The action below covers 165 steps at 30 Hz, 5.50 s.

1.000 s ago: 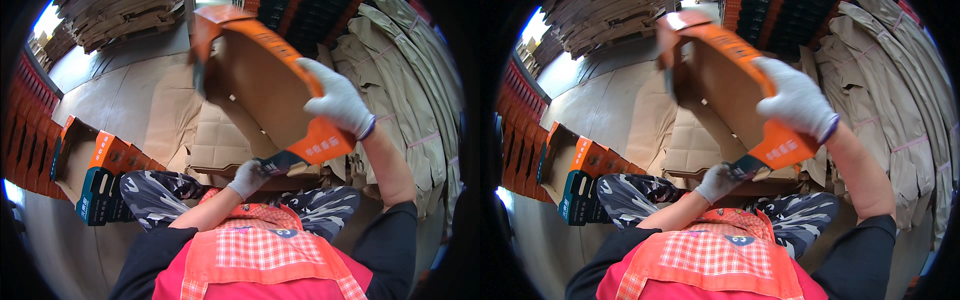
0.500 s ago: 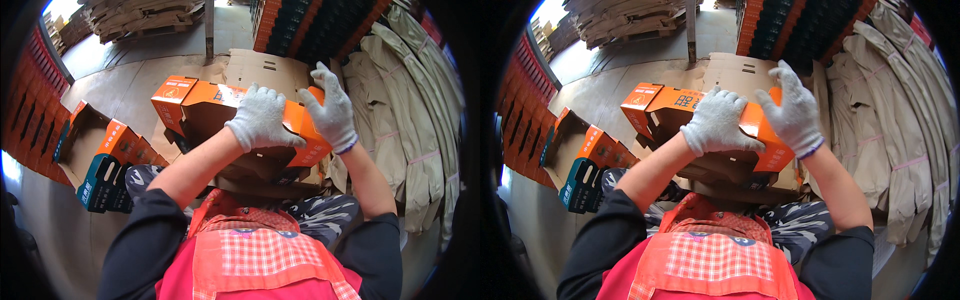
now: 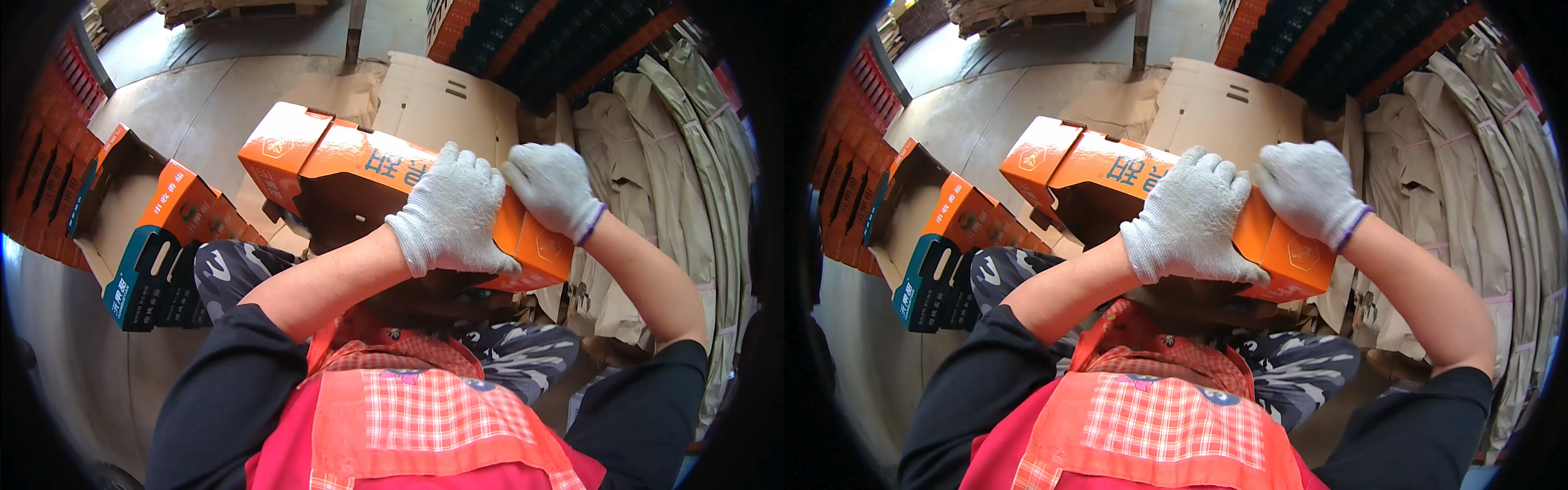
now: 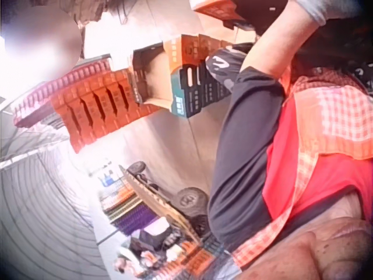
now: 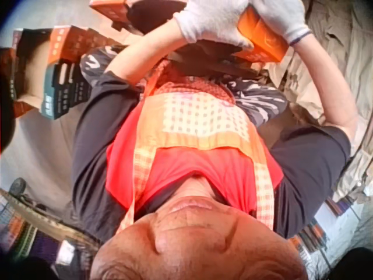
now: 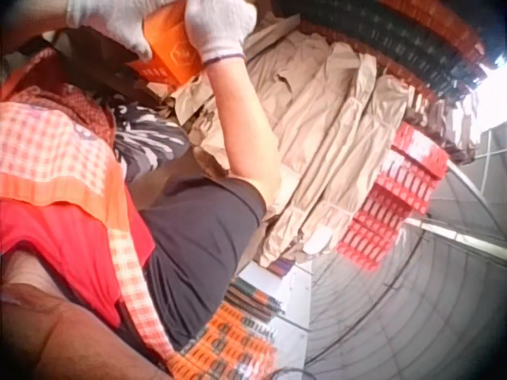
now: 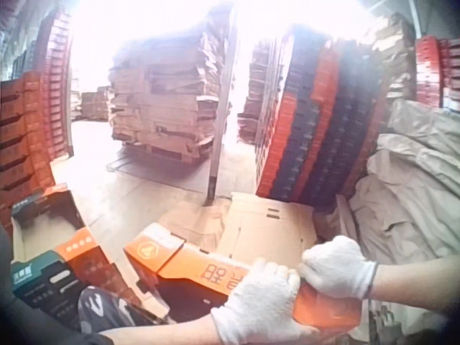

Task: The person sits on the floor in a warehouse and assembles multiple flat-packed cardboard boxes. They fold the flaps and tuck the tabs to form each box, then place the finished boxes aside.

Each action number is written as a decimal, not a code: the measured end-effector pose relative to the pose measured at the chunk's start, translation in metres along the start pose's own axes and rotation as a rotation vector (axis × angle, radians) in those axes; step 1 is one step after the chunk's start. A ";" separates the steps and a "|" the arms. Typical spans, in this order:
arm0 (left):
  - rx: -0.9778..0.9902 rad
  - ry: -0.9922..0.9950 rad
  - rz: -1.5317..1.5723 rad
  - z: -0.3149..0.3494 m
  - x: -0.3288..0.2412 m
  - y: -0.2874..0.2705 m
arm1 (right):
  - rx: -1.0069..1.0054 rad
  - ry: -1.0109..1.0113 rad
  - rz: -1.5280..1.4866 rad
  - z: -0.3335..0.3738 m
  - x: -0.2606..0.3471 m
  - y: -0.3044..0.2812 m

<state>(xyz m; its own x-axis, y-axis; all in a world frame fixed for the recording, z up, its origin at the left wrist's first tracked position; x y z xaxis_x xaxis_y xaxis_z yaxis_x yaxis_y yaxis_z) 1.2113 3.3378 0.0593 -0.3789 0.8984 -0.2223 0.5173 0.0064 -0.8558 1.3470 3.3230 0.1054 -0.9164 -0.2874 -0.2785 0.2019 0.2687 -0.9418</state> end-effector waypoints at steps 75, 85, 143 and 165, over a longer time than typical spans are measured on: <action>-0.135 -0.631 0.201 0.173 0.076 -0.019 | -0.126 -0.027 -0.736 0.021 0.104 0.090; -0.500 -0.953 -0.573 0.300 0.113 -0.105 | 0.074 -0.079 -0.694 -0.067 0.141 0.057; 0.010 -1.312 1.394 0.093 0.226 0.163 | 0.054 1.235 -1.843 0.156 -0.110 0.285; 0.472 -0.048 0.052 0.031 0.142 0.108 | -0.049 -0.001 -0.649 0.124 -0.079 0.180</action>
<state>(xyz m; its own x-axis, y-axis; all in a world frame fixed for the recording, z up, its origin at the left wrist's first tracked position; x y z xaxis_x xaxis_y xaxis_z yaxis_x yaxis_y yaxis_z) 1.1898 3.4524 -0.0784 -0.4022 0.8709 -0.2824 0.1359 -0.2482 -0.9591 1.4982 3.2796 -0.0653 -0.8467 -0.4064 0.3436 -0.4082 0.0817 -0.9092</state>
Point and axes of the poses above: each hand's wrist, its own z-axis away from the middle knuckle, its own y-axis out of the palm, x = y × z, the point moved 4 cm from there along -z, towards the middle knuckle
